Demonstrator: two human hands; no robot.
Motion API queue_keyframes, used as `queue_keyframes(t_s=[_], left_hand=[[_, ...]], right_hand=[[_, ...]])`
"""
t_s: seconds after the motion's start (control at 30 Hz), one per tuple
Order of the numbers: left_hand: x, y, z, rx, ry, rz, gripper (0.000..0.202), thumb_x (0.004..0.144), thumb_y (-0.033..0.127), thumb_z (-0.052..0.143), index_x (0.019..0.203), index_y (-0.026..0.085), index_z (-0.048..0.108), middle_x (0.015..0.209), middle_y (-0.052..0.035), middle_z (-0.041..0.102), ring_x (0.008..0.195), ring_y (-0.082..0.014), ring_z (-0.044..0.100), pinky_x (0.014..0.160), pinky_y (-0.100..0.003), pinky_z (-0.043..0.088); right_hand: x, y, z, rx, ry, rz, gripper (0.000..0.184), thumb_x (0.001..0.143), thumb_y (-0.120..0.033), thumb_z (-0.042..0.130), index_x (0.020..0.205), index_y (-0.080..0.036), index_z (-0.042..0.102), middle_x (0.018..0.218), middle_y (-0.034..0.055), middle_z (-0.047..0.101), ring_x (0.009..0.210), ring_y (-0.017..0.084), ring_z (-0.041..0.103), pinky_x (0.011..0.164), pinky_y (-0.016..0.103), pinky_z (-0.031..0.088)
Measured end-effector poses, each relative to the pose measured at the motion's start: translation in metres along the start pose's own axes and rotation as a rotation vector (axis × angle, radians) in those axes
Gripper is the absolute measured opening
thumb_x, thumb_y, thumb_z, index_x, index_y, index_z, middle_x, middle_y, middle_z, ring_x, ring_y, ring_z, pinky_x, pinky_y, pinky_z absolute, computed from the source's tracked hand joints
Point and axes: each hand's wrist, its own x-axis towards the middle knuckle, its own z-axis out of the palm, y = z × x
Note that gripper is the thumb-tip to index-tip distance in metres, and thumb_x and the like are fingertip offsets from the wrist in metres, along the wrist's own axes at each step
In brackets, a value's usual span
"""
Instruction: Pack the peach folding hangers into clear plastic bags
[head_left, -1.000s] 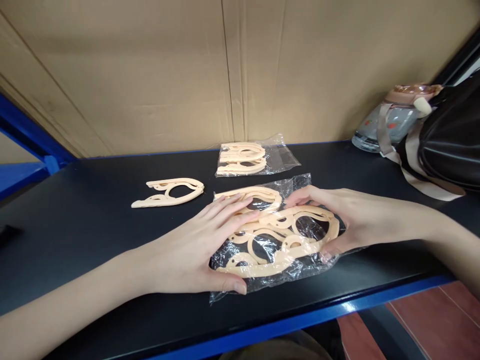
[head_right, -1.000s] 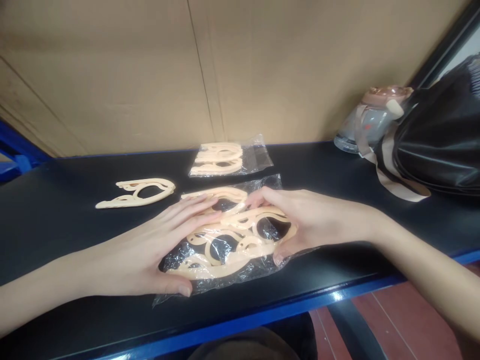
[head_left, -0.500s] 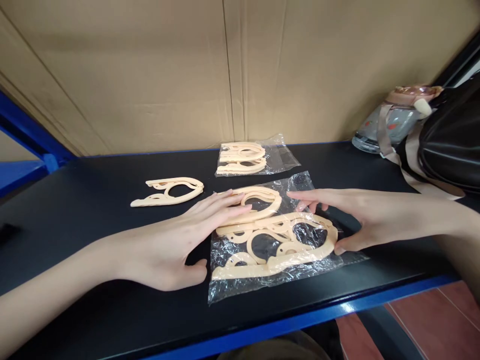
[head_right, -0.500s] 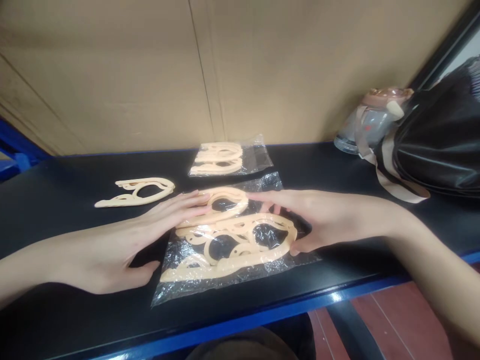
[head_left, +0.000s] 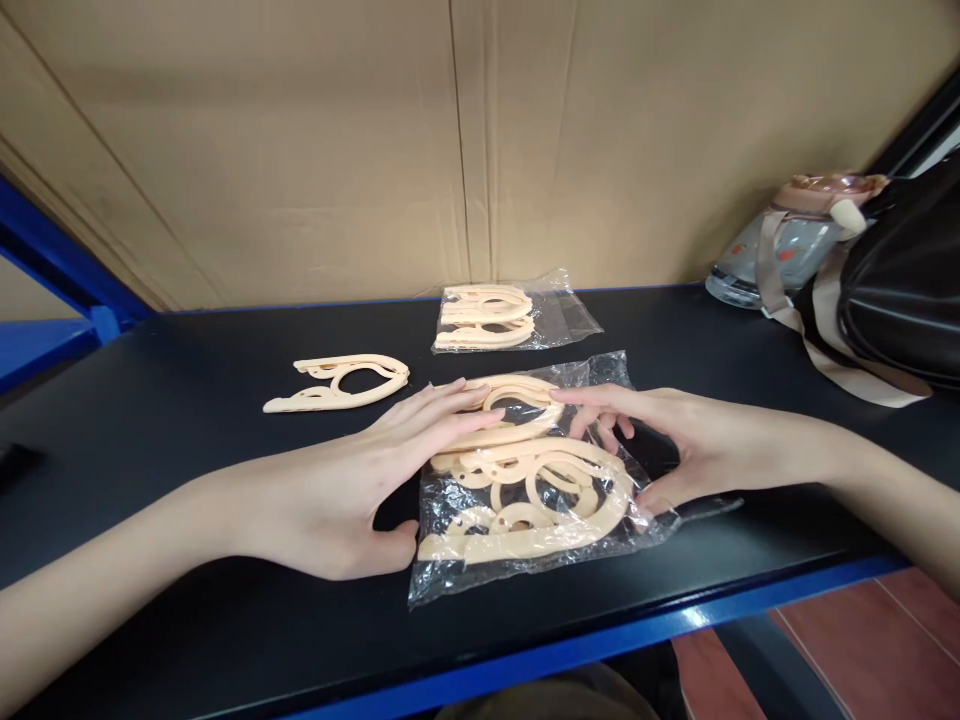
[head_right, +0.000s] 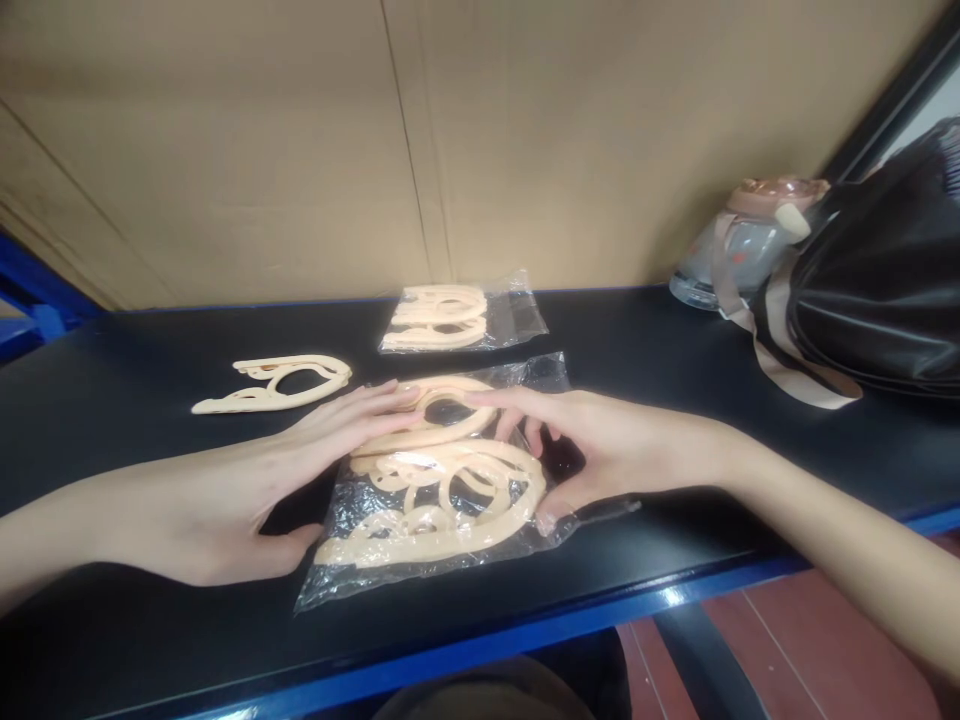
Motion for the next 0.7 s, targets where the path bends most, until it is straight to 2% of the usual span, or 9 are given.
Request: queue_keyframes(t_s=[0.1,0.2,0.5,0.7], left_hand=[[0.001,0.003,-0.003,-0.043,-0.029,0.030,0.089,0.087,0.022,0.058,0.162,0.034,0.014,0.171,-0.0040,0.015,0.156,-0.0352,0.015,0.123,-0.060,0.027],[0.002,0.004,-0.005,-0.050,-0.053,0.020,0.089,0.088,0.026,0.060,0.163,0.034,0.012,0.171,-0.0042,0.013,0.156,-0.0359,0.013,0.122,-0.061,0.028],[0.004,0.007,-0.011,-0.003,-0.118,0.007,0.093,0.088,0.021,0.060,0.162,0.034,0.005,0.172,-0.0026,0.007,0.158,-0.0289,0.007,0.125,-0.053,0.023],[0.006,0.006,-0.009,-0.014,-0.108,0.026,0.095,0.090,0.023,0.059,0.162,0.035,-0.001,0.172,-0.0024,0.005,0.158,-0.0285,0.007,0.125,-0.053,0.023]], right_hand=[[-0.003,0.000,-0.006,0.060,-0.053,0.013,0.093,0.084,-0.036,0.079,0.160,-0.040,0.024,0.120,0.0018,0.066,0.094,0.017,0.062,0.086,0.036,0.054],[-0.004,0.002,-0.009,0.086,-0.071,0.002,0.090,0.085,-0.034,0.078,0.159,-0.039,0.027,0.120,0.0021,0.067,0.092,0.017,0.062,0.085,0.036,0.054],[0.007,0.005,0.003,0.117,0.005,-0.060,0.084,0.083,-0.034,0.080,0.155,-0.034,0.037,0.103,-0.0006,0.067,0.080,0.014,0.060,0.073,0.030,0.054],[0.008,0.008,0.007,0.131,0.038,-0.102,0.080,0.083,-0.034,0.080,0.153,-0.037,0.040,0.098,-0.0028,0.067,0.076,0.012,0.060,0.071,0.028,0.053]])
